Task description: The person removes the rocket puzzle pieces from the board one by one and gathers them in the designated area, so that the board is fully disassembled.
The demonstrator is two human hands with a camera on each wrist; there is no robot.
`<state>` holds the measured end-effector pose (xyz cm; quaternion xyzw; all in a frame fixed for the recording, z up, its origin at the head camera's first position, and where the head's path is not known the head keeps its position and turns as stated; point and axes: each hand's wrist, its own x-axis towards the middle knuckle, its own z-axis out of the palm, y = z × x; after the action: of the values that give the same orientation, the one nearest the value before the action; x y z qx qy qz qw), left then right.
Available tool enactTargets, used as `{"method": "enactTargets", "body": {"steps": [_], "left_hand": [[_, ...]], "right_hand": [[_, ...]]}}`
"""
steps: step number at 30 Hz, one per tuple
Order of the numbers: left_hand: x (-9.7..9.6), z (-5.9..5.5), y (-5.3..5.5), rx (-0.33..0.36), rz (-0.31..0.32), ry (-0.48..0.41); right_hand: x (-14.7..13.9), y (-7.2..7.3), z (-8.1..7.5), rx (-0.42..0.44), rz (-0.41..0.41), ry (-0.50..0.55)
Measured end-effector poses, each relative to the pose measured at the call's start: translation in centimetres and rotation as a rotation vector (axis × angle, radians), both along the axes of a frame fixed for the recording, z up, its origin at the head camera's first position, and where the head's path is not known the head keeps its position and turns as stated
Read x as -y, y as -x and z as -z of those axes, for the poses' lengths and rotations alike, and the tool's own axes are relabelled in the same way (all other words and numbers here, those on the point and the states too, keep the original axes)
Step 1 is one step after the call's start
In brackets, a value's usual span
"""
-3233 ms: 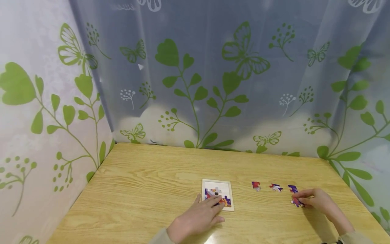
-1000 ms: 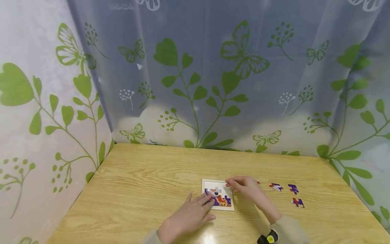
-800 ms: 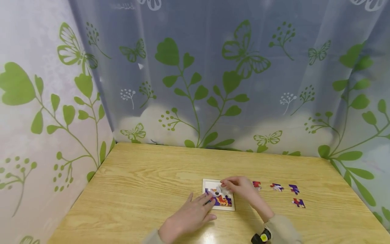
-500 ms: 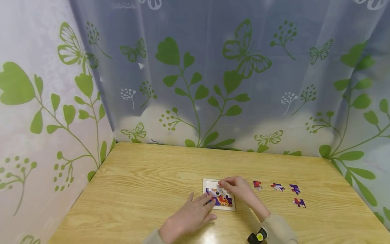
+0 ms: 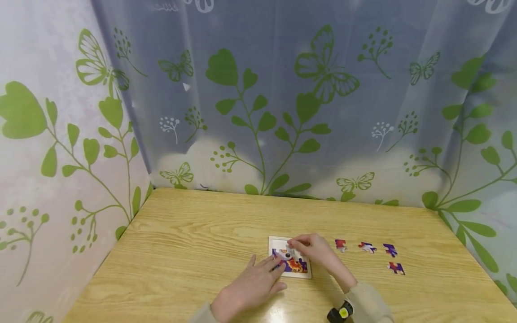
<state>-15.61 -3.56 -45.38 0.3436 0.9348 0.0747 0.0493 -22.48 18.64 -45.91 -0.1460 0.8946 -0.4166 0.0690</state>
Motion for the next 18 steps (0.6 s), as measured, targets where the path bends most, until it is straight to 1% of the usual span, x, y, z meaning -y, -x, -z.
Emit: {"method": "enactTargets", "body": {"steps": [5,10,13,18], "left_hand": [[0.01,0.02,0.02,0.02,-0.004,-0.006],[-0.02,0.0,0.07,0.022,-0.004,-0.007],[0.01,-0.01,0.11,0.016,-0.002,-0.004],[0.06,-0.04,0.15,0.014,0.0,-0.004]], "right_hand": [[0.1,-0.09,-0.01,0.021,0.022,0.011],[0.26,-0.16,0.04,0.058,0.039,0.08],[0.44,-0.23,0.14,0.058,0.047,0.102],[0.84,-0.24,0.31,0.043,0.066,0.104]]}}
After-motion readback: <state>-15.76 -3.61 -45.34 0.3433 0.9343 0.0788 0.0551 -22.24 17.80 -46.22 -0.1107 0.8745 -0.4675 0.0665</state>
